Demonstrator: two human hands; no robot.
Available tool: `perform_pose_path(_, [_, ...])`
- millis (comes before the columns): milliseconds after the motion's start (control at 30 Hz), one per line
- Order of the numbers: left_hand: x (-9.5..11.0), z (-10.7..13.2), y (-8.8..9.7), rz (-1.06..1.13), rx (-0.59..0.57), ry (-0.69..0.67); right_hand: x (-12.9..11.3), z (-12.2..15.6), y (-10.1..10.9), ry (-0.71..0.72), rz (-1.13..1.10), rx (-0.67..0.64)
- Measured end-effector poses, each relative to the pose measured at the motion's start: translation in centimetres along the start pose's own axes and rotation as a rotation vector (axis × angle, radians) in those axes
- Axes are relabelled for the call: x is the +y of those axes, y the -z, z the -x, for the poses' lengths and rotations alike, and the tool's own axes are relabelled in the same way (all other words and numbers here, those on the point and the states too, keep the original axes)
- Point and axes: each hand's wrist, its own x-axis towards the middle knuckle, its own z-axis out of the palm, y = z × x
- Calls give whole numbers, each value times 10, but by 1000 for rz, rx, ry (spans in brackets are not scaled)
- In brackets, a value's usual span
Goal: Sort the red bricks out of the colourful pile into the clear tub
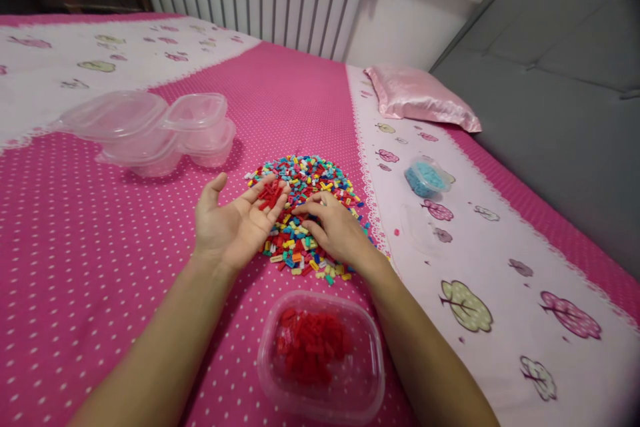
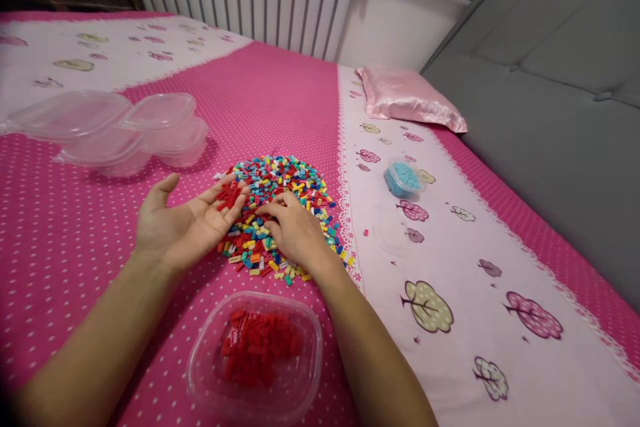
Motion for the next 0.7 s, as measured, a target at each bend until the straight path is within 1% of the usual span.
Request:
perform_pose_path(167, [0, 1, -2, -5, 13, 13, 1, -1, 1, -7, -30, 14])
perform_pose_path(467, [-1, 2, -3, -25, 1, 14, 3, -4, 4, -66, -89, 131])
perform_pose_path(533, [-1, 3, -5, -44, 10, 25, 4, -4, 6, -97, -163, 157])
perform_pose_path(600, [-2, 4, -6, -64, 13, 52, 4, -4, 7, -147, -285, 188])
perform_pose_path(700, [-2, 5, -7, -89, -20, 93, 3, -5, 9, -191, -476, 267])
